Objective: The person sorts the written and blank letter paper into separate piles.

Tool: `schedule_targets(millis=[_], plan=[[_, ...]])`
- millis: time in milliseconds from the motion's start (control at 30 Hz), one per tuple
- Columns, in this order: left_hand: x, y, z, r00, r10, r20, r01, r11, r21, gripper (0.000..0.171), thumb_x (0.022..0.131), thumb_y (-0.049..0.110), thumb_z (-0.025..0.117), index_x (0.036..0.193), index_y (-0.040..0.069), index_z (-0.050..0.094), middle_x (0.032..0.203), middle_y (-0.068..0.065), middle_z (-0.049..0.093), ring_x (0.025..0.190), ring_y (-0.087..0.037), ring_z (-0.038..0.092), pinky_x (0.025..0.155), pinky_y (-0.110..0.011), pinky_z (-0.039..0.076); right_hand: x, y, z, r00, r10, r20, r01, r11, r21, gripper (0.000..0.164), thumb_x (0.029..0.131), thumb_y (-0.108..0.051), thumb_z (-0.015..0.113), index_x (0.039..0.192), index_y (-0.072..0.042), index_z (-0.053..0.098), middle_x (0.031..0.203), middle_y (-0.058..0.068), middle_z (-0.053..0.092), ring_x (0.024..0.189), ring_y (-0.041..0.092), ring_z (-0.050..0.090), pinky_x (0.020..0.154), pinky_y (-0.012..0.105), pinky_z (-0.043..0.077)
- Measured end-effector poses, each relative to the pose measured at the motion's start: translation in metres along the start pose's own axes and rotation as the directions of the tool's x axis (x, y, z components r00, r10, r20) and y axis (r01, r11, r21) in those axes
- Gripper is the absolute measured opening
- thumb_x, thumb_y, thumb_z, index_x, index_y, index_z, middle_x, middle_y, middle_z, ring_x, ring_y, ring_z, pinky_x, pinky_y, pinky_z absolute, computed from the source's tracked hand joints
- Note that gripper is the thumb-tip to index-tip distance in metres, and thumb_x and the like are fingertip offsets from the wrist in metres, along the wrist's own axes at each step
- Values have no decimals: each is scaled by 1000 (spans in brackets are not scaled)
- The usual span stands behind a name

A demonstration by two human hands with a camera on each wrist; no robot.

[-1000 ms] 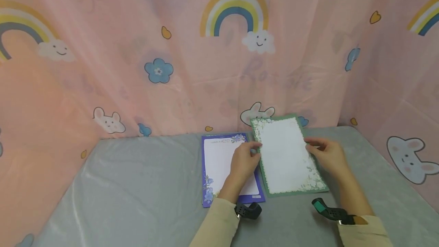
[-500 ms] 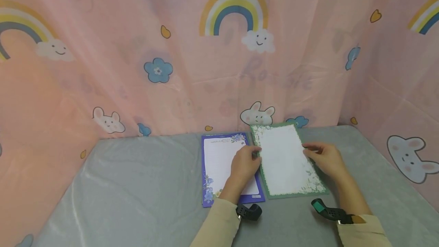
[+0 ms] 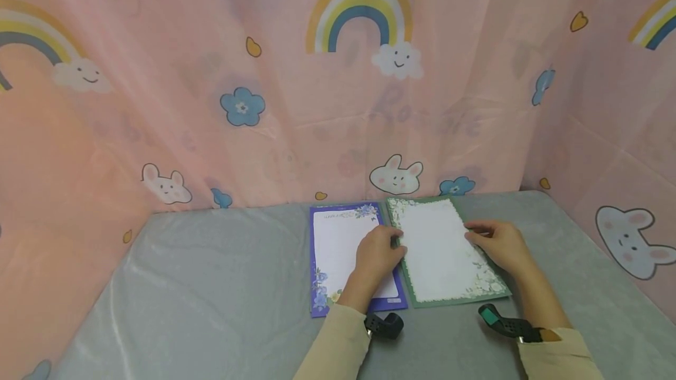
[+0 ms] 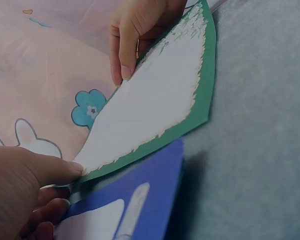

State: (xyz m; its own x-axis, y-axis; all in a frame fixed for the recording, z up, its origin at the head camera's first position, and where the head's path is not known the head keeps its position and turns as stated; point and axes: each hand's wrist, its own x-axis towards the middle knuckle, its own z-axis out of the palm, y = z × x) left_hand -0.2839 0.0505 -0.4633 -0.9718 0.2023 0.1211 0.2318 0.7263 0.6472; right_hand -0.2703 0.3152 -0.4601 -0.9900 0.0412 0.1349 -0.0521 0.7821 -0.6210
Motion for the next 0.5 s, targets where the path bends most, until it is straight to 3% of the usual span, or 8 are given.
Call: schedule_targets(millis=[367,500], plan=[[-2,-2,1,1000,3,11,-3,1000,-13,33,86,27,80,117,19,76,117,-2,73,110,-20,68,93,-34,53,0,1,0,999,-20,27,20,1000,-6,35,96,-20,68,121,4,70,113,25,73,95,36,69,72,34,52],[-3,-2,1,1000,-4,17,5,1000,-18,35,84,30,81,117,20,76,117,-2,72,110,-20,67,95,-34,53,0,1,0,999,-20,37,20,1000,-16,36,96,-20,68,122,4,69,115,27,72,99,40,69,76,43,56]])
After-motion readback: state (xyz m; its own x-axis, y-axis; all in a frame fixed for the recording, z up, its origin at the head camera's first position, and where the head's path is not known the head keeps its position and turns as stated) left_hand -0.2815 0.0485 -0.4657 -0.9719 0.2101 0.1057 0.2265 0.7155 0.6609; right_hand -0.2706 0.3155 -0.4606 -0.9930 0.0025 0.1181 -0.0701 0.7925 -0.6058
